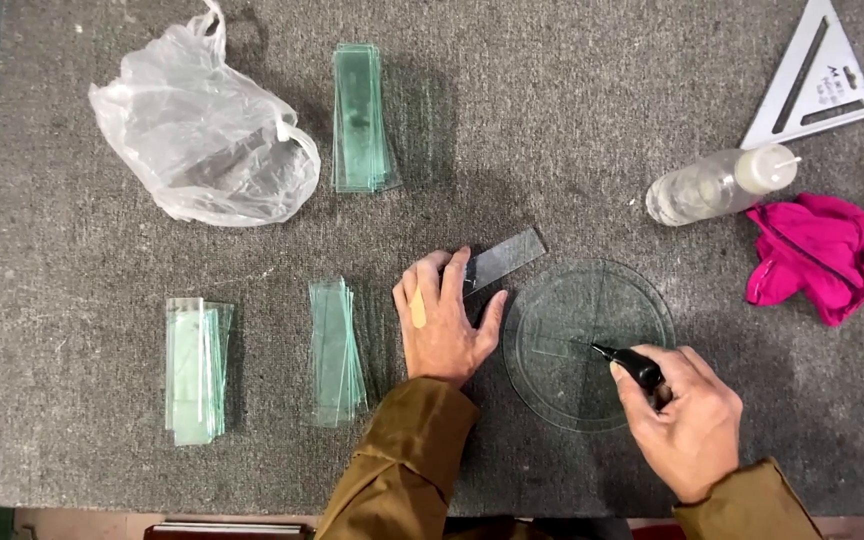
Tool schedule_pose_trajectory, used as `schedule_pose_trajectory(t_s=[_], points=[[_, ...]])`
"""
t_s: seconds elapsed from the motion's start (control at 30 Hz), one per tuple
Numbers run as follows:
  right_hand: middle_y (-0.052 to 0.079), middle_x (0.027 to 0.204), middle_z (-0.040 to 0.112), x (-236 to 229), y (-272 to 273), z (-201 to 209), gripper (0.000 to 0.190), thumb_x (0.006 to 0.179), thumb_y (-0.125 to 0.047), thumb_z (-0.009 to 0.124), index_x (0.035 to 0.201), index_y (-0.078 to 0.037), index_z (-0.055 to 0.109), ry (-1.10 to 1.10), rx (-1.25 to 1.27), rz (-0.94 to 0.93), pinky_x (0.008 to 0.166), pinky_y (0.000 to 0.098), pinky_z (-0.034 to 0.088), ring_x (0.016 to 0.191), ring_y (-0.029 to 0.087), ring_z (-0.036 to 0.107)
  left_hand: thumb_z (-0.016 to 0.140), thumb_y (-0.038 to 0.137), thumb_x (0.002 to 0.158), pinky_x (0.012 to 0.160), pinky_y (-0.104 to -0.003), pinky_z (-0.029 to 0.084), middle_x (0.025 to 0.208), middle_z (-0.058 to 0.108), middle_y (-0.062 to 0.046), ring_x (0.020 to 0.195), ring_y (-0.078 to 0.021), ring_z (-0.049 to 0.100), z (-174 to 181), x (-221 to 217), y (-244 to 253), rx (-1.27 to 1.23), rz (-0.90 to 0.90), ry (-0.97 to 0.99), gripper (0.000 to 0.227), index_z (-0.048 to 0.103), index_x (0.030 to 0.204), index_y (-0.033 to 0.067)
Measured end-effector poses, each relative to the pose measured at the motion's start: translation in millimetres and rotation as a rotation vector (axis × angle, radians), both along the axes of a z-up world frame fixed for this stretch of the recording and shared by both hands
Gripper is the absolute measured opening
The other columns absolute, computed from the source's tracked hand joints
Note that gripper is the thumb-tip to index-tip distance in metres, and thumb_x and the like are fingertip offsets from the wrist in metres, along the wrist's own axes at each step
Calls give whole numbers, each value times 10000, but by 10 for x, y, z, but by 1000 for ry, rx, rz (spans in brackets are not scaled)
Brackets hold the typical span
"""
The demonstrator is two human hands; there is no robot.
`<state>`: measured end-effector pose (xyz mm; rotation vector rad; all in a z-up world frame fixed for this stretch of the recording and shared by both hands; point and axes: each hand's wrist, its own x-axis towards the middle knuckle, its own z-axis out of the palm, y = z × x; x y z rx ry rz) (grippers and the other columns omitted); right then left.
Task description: Measuring and aligning glass strips on a circular glass base using a tape measure and marking tool.
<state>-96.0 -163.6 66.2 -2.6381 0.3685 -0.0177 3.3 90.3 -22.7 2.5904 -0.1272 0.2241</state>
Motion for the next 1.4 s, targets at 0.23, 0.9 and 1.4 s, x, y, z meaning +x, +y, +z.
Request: schedule_pose_trajectory(t_s=[0.23, 0.9, 1.4], points=[[2, 896, 746, -2, 12, 99, 197, 964, -292, 841, 1123, -175, 851, -22, -54, 55, 733, 338, 533, 573, 178, 593, 556, 654, 1070, 1103, -552, 461, 1370, 560, -132, 1224, -319, 541, 50, -21, -10, -27, -5, 10, 679, 642, 1494, 131], [15, 900, 735, 70, 54, 84, 185, 964, -241, 850, 1119, -139, 851, -27, -5, 60, 737, 332, 523, 593, 184, 569, 598, 644, 1060, 1128, -564, 448, 1373, 551, -124, 1227, -322, 537, 52, 2, 5, -37, 1, 34, 656, 654, 1473, 137], [-8, 908, 751, 46, 35, 240, 160, 953, -252, 875, 1089, -169, 860, -47, -37, 9, 757, 326, 516, 614, 163, 569, 597, 637, 1062, 1097, -562, 459, 1359, 564, -129, 1207, -324, 544, 94, 9, 10, -33, -3, 8, 651, 662, 1458, 124]])
